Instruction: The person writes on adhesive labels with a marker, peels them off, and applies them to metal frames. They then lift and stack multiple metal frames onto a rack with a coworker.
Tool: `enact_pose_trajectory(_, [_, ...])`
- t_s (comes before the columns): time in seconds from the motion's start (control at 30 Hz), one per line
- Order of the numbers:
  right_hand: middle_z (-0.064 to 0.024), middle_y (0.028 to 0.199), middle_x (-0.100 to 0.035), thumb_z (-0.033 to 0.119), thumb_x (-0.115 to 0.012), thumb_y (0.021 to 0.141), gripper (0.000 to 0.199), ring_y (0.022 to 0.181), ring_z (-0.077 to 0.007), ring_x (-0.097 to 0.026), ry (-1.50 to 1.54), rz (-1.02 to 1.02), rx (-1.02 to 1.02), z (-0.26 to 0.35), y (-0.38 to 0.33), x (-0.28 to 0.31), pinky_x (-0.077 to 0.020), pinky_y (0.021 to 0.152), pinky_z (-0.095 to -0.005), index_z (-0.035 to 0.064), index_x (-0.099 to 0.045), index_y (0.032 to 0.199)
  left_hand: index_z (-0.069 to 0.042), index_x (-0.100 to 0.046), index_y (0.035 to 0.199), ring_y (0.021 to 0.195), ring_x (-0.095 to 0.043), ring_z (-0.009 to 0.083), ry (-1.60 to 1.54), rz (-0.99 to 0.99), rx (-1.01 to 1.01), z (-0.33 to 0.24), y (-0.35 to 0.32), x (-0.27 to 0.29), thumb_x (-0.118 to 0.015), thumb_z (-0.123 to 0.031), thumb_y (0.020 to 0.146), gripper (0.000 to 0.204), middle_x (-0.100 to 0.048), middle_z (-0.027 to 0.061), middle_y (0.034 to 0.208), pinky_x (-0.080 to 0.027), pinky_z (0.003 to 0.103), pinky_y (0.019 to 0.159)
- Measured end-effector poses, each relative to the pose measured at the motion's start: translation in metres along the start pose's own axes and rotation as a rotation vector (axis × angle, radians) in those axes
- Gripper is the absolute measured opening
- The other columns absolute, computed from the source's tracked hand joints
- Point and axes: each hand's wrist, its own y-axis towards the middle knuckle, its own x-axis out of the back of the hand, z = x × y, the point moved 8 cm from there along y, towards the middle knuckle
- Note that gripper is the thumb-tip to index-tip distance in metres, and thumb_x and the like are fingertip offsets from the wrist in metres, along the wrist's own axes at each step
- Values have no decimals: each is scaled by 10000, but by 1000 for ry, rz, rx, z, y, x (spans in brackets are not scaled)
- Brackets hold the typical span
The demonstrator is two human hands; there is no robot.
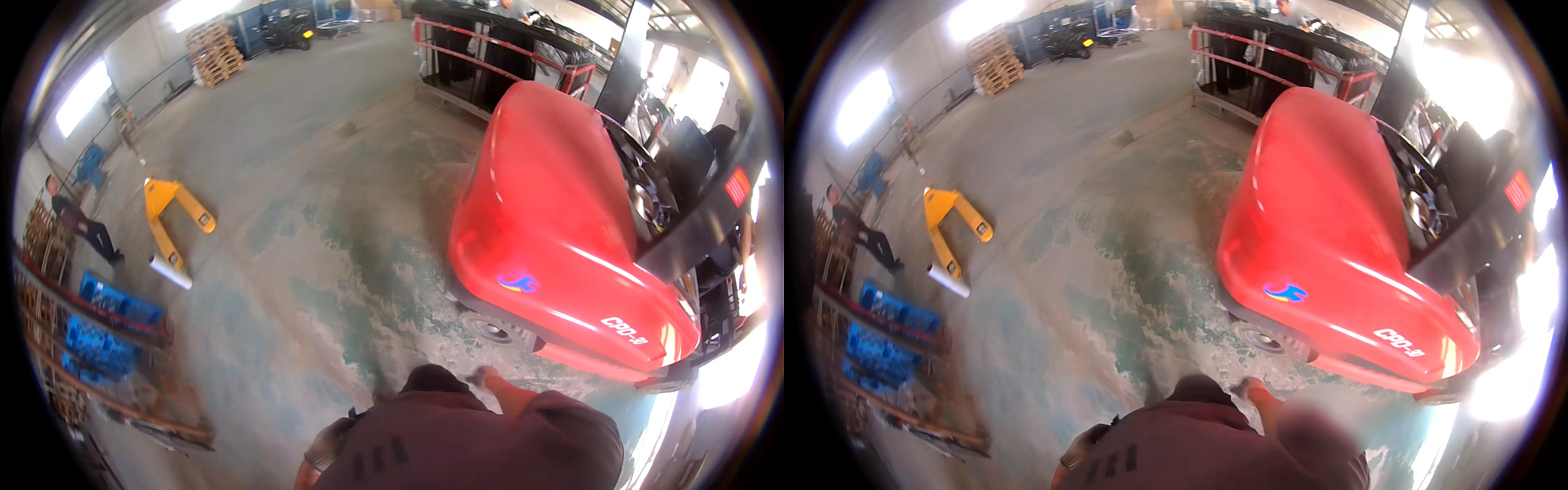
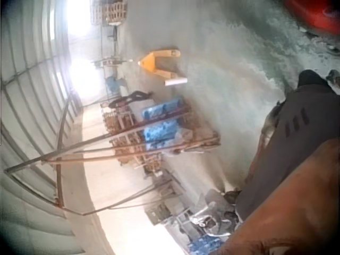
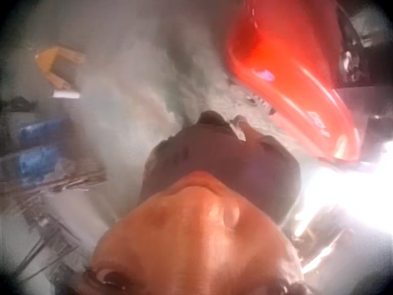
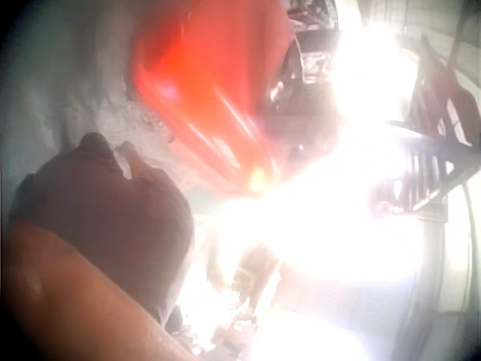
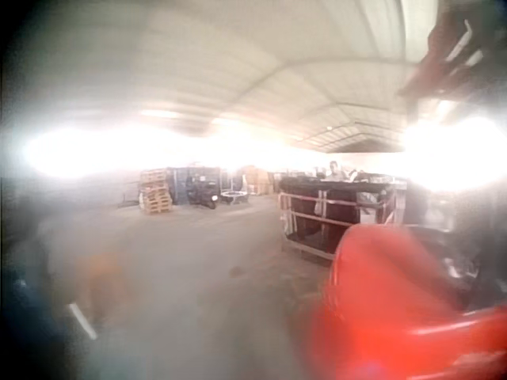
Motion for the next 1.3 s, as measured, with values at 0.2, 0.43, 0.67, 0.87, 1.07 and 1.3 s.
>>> enact_pose_trajectory(0.2, [-180,1140,-822,613,-779,944,589,1058,-328,-798,295,105,-467,34,-2,-34,-619,943,-480,54,-842,1119,30,-715,1383,1209,-719,208,247,40,112,-116,138,145,-803,-249,1009,474,-782,149,1316,-544,352,1065])
enact_pose_trajectory(0.43, [-147,1050,-839,644,-680,997,620,1042,-305,-793,232,-32,-127,213,285,102,-588,965,-423,53,-859,1052,30,-680,1427,1222,-726,212,63,28,-24,-199,349,237,-839,-291,981,572,-787,154,1299,-560,364,1068])
enact_pose_trajectory(0.67, [-223,1240,-782,408,-699,1001,439,1208,-403,-732,205,-181,409,608,371,506,-571,1026,-474,80,-760,1286,22,-705,1367,1206,-744,232,255,90,-40,-299,516,330,-785,-286,1017,473,-794,183,1279,-571,377,1038])
enact_pose_trajectory(0.87, [-236,1164,-791,384,-760,984,434,1145,-400,-752,530,-424,397,679,491,667,-579,989,-468,65,-738,1279,-10,-714,1352,1148,-773,320,505,118,-290,-438,728,391,-725,-361,1044,467,-778,244,1217,-587,408,978])
enact_pose_trajectory(1.07, [-160,1095,-806,370,-777,986,362,1063,-290,-760,637,-362,181,713,527,715,-583,943,-424,78,-800,1199,0,-743,1312,1115,-773,325,423,224,-339,-608,894,465,-700,-350,1052,439,-787,216,1215,-584,415,970])
enact_pose_trajectory(1.3, [-74,1186,-793,310,-798,957,344,1136,-221,-723,818,155,353,832,534,838,-559,1001,-373,132,-802,1251,-9,-717,1388,1211,-733,264,749,490,-104,-752,1065,532,-676,-365,1076,475,-784,182,1289,-555,400,1058])
